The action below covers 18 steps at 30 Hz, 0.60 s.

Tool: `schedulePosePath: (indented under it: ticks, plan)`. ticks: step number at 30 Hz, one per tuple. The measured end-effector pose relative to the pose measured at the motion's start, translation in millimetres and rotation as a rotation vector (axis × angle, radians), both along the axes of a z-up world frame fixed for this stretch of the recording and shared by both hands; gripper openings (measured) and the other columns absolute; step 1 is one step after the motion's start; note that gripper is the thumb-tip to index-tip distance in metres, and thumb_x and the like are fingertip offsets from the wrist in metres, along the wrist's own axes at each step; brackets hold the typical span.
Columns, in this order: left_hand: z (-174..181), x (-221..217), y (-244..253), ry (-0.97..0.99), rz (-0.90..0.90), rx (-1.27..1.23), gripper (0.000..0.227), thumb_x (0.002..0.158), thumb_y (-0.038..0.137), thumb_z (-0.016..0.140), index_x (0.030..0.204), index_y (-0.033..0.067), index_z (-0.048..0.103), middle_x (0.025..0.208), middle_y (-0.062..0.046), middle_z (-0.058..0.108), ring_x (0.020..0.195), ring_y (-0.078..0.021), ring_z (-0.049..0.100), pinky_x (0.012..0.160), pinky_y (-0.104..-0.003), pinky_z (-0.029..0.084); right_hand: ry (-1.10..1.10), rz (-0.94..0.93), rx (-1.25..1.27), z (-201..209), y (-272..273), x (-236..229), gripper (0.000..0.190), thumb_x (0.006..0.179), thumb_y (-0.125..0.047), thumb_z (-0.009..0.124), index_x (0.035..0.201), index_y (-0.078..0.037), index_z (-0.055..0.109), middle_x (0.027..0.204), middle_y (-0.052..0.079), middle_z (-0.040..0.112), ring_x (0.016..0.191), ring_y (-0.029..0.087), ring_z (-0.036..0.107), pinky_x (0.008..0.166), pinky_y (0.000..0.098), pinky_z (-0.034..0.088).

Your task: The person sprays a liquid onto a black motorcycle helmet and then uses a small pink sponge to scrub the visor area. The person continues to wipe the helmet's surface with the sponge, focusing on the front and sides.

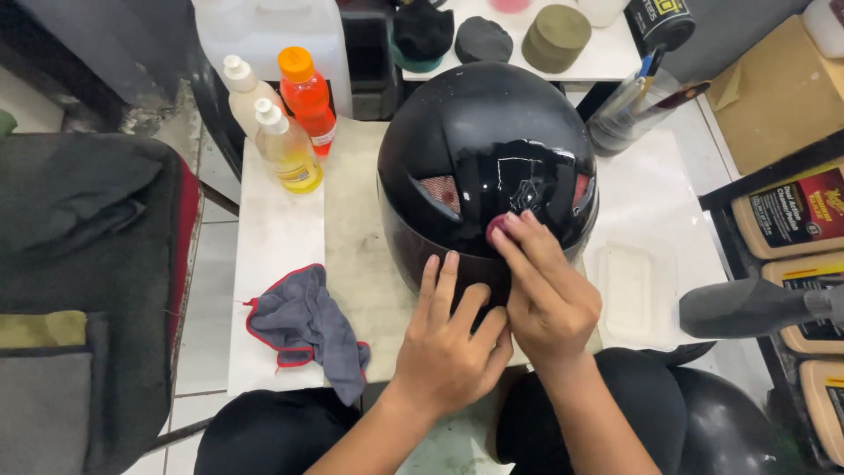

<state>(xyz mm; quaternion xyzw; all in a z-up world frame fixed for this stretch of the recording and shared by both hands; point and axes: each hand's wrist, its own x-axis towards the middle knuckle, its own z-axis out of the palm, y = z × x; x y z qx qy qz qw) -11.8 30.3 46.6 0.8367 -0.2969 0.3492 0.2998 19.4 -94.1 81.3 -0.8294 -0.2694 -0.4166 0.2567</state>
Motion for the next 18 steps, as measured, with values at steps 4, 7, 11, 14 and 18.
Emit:
schedulePosePath:
  ticks: [4,7,11,14,18]
  plan:
    - [10.1,1.0,7.7,0.028,-0.01,-0.037,0.011,0.09,0.013,0.063,0.082,0.0063,0.065,0.084,-0.01,0.058,0.116,-0.0466,0.058,0.108,-0.057,0.044,-0.005,-0.016,-0.033,18.8,1.2,12.2,0.022,0.097,0.02,0.059,0.111,0.009,0.07,0.117,0.022,0.069,0.115,0.044,0.067,0.106,0.0437,0.056]
    - [18.2,-0.9,17.4,0.044,-0.015,-0.077,0.01,0.09,0.011,0.064,0.082,0.0063,0.066,0.08,-0.01,0.06,0.113,-0.0424,0.063,0.103,-0.054,0.048,0.038,0.061,-0.122,23.3,1.3,4.7,0.026,0.098,0.02,0.05,0.114,0.01,0.069,0.12,0.022,0.067,0.117,0.042,0.067,0.104,0.0418,0.056]
    - [27.0,-0.7,28.9,0.02,0.008,-0.101,0.012,0.09,0.009,0.061,0.079,0.0048,0.063,0.078,-0.012,0.06,0.102,-0.0376,0.07,0.095,-0.045,0.054,0.043,0.197,-0.331,21.8,6.2,-1.0,0.029,0.102,0.001,0.043,0.113,0.007,0.069,0.12,0.019,0.068,0.114,0.034,0.068,0.1,0.0406,0.057]
    - [25.4,-4.2,33.7,0.024,0.036,-0.096,0.012,0.089,0.007,0.058,0.078,0.0034,0.06,0.076,-0.013,0.059,0.085,-0.0323,0.067,0.091,-0.042,0.056,0.093,0.211,-0.417,28.0,20.7,2.6,0.027,0.102,0.0,0.045,0.118,0.005,0.067,0.126,0.018,0.065,0.119,0.032,0.065,0.103,0.0406,0.055]
    - [23.5,-0.6,49.1,0.113,0.195,-0.108,0.007,0.089,0.007,0.057,0.082,0.0066,0.06,0.063,-0.004,0.048,0.052,-0.0244,0.051,0.088,-0.043,0.055,0.093,0.127,-0.538,24.8,46.9,25.0,0.029,0.098,0.01,0.051,0.12,0.004,0.068,0.132,0.015,0.064,0.125,0.029,0.062,0.106,0.04,0.051]
